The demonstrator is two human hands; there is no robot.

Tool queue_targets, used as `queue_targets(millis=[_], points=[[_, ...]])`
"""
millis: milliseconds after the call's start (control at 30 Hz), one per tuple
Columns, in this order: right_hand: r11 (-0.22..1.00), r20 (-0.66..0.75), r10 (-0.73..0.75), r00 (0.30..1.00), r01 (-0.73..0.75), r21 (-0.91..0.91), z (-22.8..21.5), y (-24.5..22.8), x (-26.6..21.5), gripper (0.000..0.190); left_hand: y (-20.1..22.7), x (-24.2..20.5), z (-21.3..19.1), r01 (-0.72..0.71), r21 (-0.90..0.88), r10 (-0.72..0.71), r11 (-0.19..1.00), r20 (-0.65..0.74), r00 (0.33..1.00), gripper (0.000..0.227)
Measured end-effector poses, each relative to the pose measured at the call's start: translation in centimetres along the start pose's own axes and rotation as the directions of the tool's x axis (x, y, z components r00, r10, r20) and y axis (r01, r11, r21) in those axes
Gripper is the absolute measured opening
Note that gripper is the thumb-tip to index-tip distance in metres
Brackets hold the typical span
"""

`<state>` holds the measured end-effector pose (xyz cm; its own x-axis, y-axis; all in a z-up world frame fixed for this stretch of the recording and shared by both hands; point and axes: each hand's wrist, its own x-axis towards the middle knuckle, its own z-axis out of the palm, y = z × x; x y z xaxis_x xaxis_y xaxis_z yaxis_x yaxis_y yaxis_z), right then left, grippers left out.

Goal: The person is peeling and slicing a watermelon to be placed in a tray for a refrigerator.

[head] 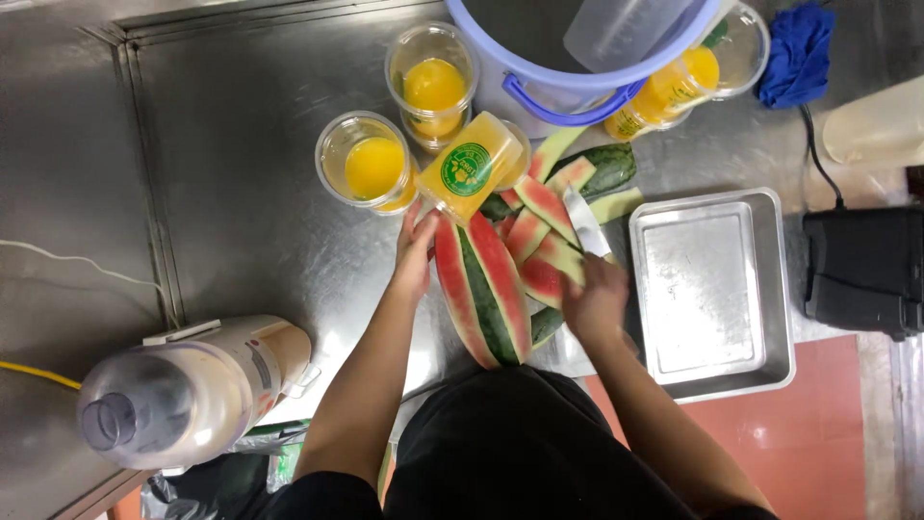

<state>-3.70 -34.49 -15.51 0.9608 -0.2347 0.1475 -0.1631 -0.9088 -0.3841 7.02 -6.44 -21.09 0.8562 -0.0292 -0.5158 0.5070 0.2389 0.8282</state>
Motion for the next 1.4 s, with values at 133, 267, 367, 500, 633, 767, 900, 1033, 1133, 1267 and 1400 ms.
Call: queue_targets(millis=[133, 267, 367, 500, 633, 767, 900, 1033, 1133, 1267, 1400], points=[[0.882, -0.108, -0.294, 0.950, 0.314, 0.353, -1.9, -12.9, 6.4, 0.048, -1.3, -0.5, -0.3, 0.080, -0.151, -0.081, 0.985, -0.002, 0.997, 0.080], [0.886, -0.181, -0.341, 0.923, 0.379, 0.266, 0.7, -17.2, 10.4, 0.043, -3.5, -1.5, -1.5, 0.072, -0.265, -0.114, 0.962, -0.149, 0.982, 0.072], [0.832, -0.228, -0.369, 0.901, 0.430, 0.350, 2.1, -14.8, 10.1, 0.028, -4.0, -3.1, -3.0, 0.136, -0.252, -0.188, 0.958, -0.197, 0.962, 0.068], [0.497, -0.085, -0.075, 0.994, 0.111, 0.860, 0.3, -12.7, 11.5, 0.021, -5.0, -2.7, -4.0, 0.183, -0.204, -0.228, 0.962, -0.227, 0.947, 0.059], [0.103, 0.524, 0.287, 0.802, -0.570, 0.815, -2.0, -10.4, 14.6, 0.026, -5.7, 0.8, -3.0, 0.128, -0.087, -0.143, 0.988, -0.192, 0.971, 0.044], [-0.003, 0.643, 0.261, 0.720, -0.665, 0.746, -4.6, -10.6, 16.8, 0.036, -6.4, 5.9, -1.7, -0.025, 0.063, 0.033, 0.998, -0.129, 0.991, 0.040], [0.111, 0.571, 0.343, 0.746, -0.635, 0.764, -3.5, -7.0, 10.8, 0.040, -3.3, 7.3, -0.4, 0.068, 0.079, -0.061, 0.995, -0.088, 0.994, 0.043], [0.823, 0.461, 0.129, 0.878, -0.354, 0.444, -1.6, -3.3, -1.5, 0.071, -2.7, 8.1, 0.2, 0.134, 0.163, -0.149, 0.978, 0.085, 0.985, 0.047], [0.948, 0.516, -0.068, 0.854, -0.105, 0.299, -2.6, -5.1, -6.8, 0.100, -2.1, 8.0, 0.0, 0.226, 0.255, -0.267, 0.940, 0.139, 0.954, 0.050], [0.988, 0.627, 0.035, 0.778, -0.120, 0.094, -3.7, -6.9, -7.8, 0.110, -2.9, 8.5, -1.5, 0.220, 0.309, -0.282, 0.925, 0.172, 0.944, 0.046], [0.994, 0.605, -0.010, 0.796, -0.057, 0.092, -4.3, -5.7, -7.7, 0.109, -2.8, 6.4, -3.7, 0.200, 0.257, -0.251, 0.946, 0.186, 0.950, 0.043]])
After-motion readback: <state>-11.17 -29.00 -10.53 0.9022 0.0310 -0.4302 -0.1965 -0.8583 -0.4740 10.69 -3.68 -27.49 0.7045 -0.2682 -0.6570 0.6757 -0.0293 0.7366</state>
